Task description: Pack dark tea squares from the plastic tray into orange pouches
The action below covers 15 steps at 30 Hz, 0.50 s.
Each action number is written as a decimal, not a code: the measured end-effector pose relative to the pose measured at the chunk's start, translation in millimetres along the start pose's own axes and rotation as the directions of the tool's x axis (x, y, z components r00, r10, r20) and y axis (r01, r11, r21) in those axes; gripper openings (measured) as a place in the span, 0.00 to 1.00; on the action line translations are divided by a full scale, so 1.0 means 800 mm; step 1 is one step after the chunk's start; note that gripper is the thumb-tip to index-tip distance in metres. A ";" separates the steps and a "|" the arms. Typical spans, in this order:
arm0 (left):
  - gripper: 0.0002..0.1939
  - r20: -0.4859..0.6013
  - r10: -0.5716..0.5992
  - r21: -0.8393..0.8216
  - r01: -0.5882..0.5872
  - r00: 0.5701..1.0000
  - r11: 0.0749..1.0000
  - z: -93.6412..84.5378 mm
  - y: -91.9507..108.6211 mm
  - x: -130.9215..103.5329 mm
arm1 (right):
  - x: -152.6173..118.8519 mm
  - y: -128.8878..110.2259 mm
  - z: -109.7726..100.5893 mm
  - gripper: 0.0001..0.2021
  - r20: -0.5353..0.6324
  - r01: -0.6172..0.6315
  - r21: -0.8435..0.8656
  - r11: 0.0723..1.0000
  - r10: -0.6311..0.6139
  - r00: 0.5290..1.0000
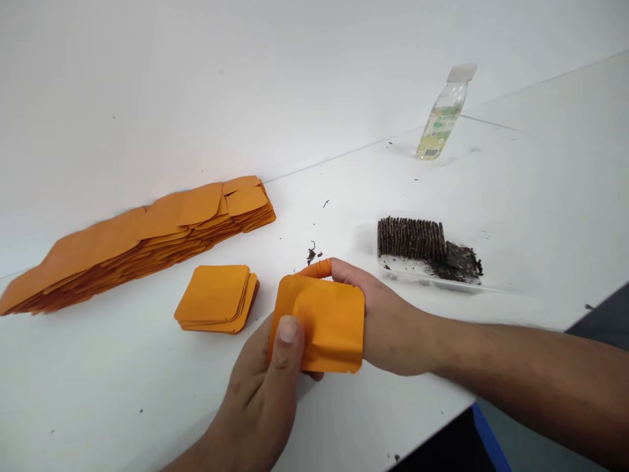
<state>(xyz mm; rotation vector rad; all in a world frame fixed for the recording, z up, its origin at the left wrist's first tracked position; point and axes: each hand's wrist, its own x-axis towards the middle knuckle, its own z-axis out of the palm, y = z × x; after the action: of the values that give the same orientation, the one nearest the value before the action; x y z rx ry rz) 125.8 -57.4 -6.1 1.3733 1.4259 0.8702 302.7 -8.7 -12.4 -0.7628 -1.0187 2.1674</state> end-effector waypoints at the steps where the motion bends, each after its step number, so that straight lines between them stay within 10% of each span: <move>1: 0.27 0.006 0.058 0.035 -0.058 0.998 0.998 -0.004 -0.001 0.003 | -0.002 -0.001 -0.003 0.25 -0.020 -0.016 -0.033 0.999 0.016 1.000; 5: 0.24 -0.031 0.300 0.199 -0.288 0.953 0.937 -0.018 -0.012 0.009 | -0.004 -0.005 -0.013 0.31 -0.054 -0.047 -0.211 0.976 0.037 0.998; 9: 0.50 0.168 0.625 0.588 -0.586 0.762 0.558 -0.017 -0.024 0.008 | -0.004 -0.015 -0.008 0.34 -0.068 -0.072 -0.434 0.898 0.047 0.997; 15: 0.37 0.262 0.744 0.680 -0.665 0.614 0.309 0.001 -0.025 0.012 | -0.008 -0.020 0.010 0.22 -0.149 -0.096 -0.666 0.740 -0.005 0.989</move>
<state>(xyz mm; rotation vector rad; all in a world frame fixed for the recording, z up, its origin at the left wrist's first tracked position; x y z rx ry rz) 120.5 -50.7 -26.6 2.7897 1.2422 0.9291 305.7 -9.2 6.1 -1.2558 -1.7547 1.7173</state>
